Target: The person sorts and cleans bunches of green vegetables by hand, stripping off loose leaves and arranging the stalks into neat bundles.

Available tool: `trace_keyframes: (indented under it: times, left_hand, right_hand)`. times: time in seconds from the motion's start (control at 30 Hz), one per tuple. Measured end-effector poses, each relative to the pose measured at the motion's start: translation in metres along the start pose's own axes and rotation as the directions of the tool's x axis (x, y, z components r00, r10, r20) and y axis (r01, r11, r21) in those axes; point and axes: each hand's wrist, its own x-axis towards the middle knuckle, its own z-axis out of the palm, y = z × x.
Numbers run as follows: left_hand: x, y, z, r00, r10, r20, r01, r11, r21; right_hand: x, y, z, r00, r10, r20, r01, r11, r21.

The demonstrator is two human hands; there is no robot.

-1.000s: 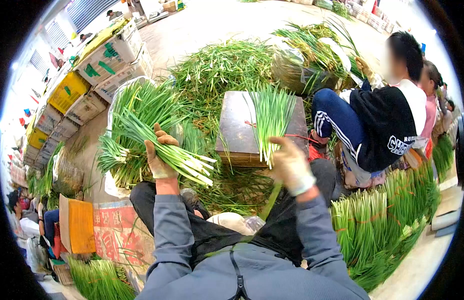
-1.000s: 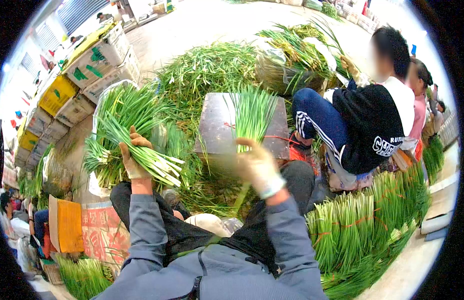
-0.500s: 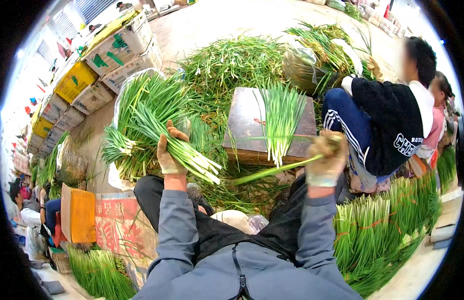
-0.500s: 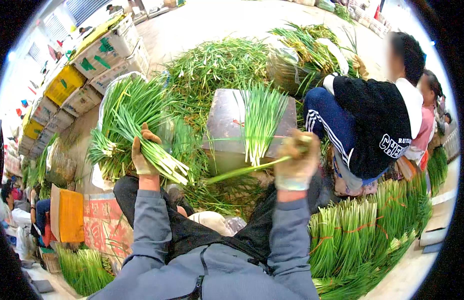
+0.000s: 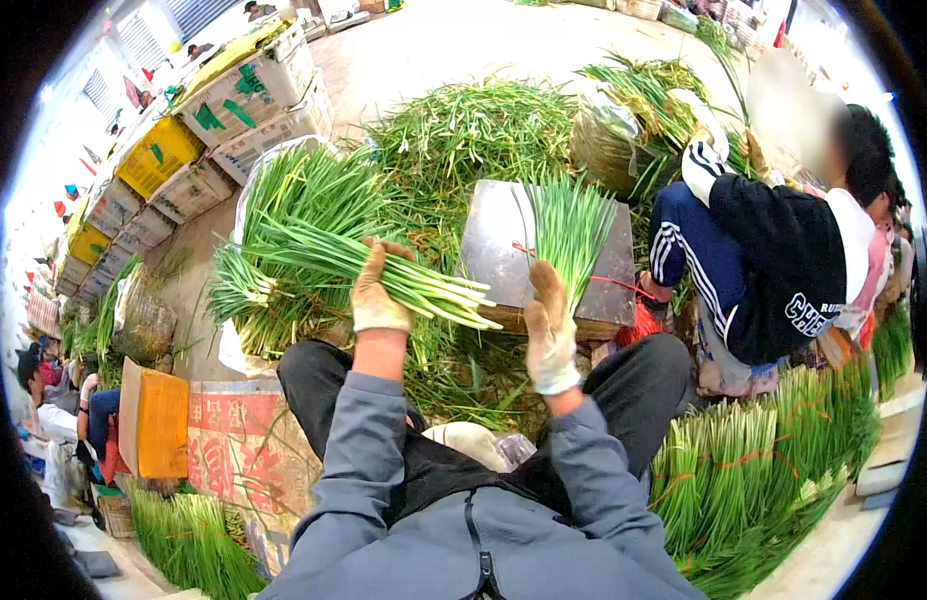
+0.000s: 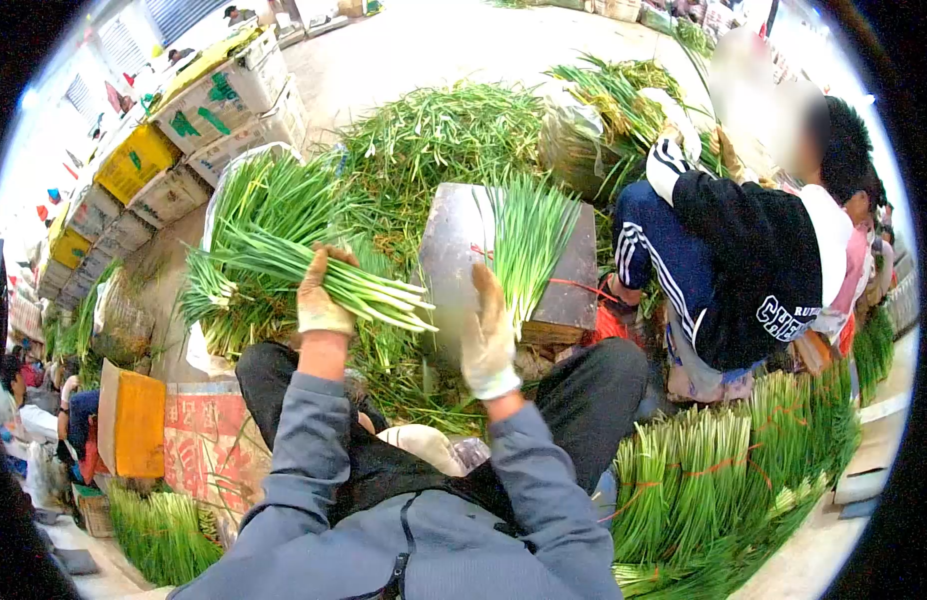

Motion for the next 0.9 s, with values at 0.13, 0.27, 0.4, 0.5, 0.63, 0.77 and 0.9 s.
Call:
trace_keyframes:
  times: [0.13,0.27,0.4,0.5,0.63,0.77,0.9]
  left_hand:
    - [-0.015,-0.045,-0.004,0.996,-0.044,-0.073,0.05,0.996,0.076]
    - [0.002,-0.042,-0.019,0.978,-0.031,-0.206,0.056,0.991,0.121]
    - [0.002,-0.052,-0.029,0.965,-0.036,-0.259,0.088,0.978,0.19]
    - [-0.013,-0.064,-0.021,0.956,-0.023,-0.293,0.111,0.951,0.288]
    - [-0.003,-0.057,-0.039,0.971,-0.066,-0.231,0.134,0.947,0.291]
    - [-0.008,-0.077,-0.036,0.963,-0.022,-0.27,0.104,0.951,0.292]
    - [0.001,-0.094,-0.041,0.946,-0.043,-0.321,0.158,0.927,0.341]
  right_hand:
    - [0.013,0.008,0.038,0.992,-0.097,0.082,0.108,0.985,-0.135]
    - [0.001,-0.024,0.008,0.962,-0.272,-0.02,0.216,0.805,-0.552]
    - [-0.02,-0.036,0.026,0.888,-0.247,0.388,0.459,0.529,-0.714]
    - [-0.013,-0.019,0.027,0.858,-0.303,0.415,0.513,0.473,-0.716]
    - [-0.021,-0.013,0.015,0.881,-0.26,0.395,0.472,0.546,-0.692]
    - [-0.023,-0.005,0.013,0.873,-0.257,0.414,0.487,0.434,-0.758]
    - [-0.019,0.004,-0.002,0.878,-0.235,0.417,0.479,0.443,-0.758]
